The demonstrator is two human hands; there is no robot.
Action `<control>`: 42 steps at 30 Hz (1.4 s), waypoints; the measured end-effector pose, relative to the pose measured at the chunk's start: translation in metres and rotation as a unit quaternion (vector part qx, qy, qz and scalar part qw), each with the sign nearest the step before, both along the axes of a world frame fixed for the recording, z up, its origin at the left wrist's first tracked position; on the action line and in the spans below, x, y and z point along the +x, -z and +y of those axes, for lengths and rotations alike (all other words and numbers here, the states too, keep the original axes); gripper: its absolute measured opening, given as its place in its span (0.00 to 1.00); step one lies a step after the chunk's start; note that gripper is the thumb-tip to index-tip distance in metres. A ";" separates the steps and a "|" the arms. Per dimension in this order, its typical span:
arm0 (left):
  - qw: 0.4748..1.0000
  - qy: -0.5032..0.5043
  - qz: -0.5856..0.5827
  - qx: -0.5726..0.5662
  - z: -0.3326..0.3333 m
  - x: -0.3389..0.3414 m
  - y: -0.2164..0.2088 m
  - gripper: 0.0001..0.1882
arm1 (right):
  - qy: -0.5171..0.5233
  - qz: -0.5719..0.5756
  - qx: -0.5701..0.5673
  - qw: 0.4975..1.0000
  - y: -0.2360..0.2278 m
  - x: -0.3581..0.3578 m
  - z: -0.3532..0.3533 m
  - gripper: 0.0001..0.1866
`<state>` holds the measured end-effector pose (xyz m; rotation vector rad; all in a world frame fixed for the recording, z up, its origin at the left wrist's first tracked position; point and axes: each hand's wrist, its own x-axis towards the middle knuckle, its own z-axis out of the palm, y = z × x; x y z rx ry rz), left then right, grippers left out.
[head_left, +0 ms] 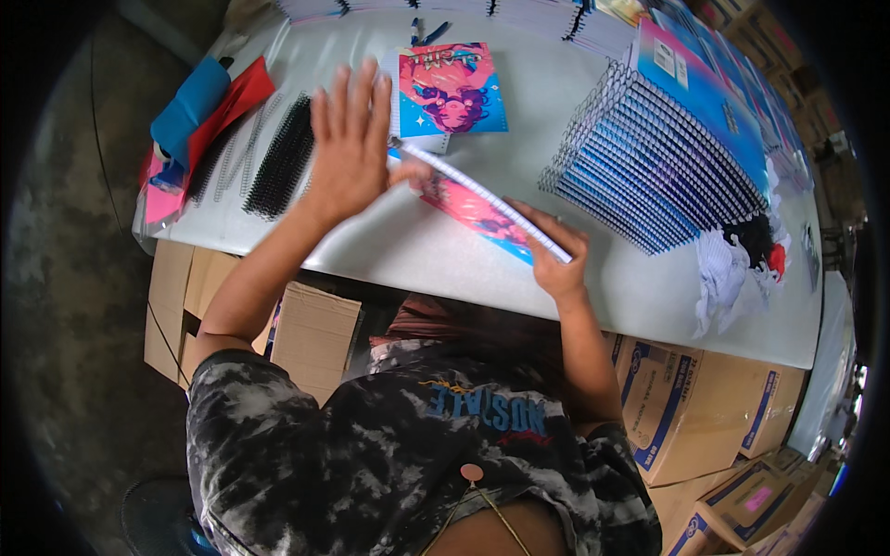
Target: The person inserts spiral wire bindings into the holes of notebook covers and pages, then stacks the completed notebooks. They repeat this process for multiple notebooks, handling covers, pages, and wire bindings by hand.
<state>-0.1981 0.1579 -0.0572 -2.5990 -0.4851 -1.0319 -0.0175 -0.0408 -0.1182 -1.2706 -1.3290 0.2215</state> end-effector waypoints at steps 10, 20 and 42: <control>0.993 0.058 -0.083 -0.051 -0.007 -0.005 0.054 0.51 | -0.010 -0.085 0.070 0.994 0.000 -0.025 0.001 0.19; 0.973 0.227 0.028 -0.025 -0.033 -0.023 0.097 0.41 | -0.047 -0.087 0.096 0.990 -0.005 -0.023 0.001 0.16; 0.944 0.129 -0.105 0.284 -0.035 -0.002 0.055 0.38 | -0.047 -0.082 0.091 0.991 -0.003 -0.036 0.012 0.20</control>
